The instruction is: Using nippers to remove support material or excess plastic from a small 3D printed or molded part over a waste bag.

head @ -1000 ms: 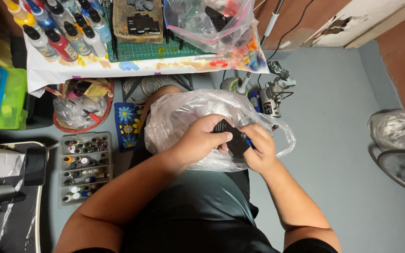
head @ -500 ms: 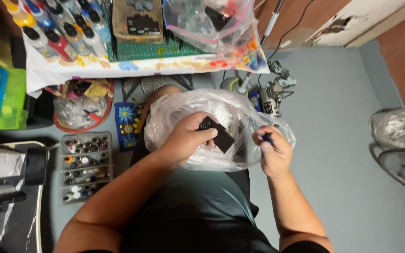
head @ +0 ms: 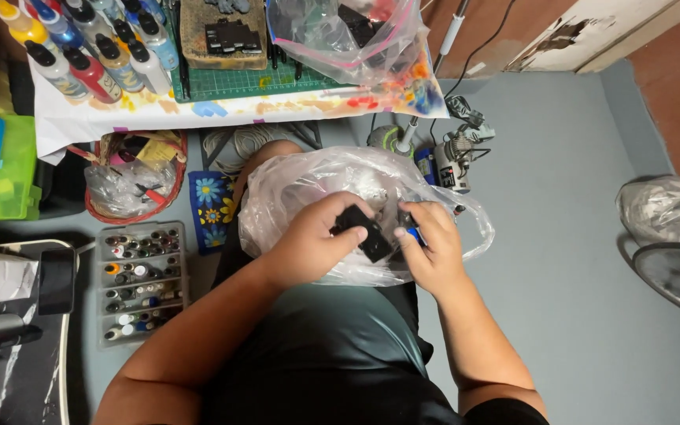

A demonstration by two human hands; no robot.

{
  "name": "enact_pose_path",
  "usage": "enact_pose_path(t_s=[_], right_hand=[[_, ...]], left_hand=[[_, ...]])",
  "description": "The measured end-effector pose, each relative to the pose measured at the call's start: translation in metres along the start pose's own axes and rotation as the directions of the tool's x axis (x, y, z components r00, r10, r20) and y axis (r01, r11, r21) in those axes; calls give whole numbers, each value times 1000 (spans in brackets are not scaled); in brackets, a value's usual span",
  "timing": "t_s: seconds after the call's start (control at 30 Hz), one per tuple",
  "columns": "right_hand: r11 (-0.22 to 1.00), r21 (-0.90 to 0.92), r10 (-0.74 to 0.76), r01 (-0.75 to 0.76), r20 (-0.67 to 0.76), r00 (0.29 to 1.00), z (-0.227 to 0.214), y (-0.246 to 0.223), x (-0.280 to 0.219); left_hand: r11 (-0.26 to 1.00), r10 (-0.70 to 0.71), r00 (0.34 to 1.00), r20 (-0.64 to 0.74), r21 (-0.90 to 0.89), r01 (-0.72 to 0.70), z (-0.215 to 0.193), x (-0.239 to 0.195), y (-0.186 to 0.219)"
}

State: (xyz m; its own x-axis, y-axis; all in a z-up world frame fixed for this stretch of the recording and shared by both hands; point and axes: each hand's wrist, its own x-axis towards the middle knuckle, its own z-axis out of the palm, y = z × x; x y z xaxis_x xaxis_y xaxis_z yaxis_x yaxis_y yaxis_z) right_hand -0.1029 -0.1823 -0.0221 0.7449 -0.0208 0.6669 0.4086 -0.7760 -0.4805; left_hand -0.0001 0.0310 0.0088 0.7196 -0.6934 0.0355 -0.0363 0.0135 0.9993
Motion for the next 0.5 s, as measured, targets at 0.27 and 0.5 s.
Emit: enact_pose_path(t_s=[0.27, 0.5], right_hand=[[933, -355, -3, 54, 143, 990, -9, -3, -5], [984, -169, 89, -64, 142, 986, -7, -1, -12]], left_hand=[[802, 29, 944, 329, 556, -219, 0, -11, 36], [804, -3, 985, 172, 586, -100, -4, -10, 17]])
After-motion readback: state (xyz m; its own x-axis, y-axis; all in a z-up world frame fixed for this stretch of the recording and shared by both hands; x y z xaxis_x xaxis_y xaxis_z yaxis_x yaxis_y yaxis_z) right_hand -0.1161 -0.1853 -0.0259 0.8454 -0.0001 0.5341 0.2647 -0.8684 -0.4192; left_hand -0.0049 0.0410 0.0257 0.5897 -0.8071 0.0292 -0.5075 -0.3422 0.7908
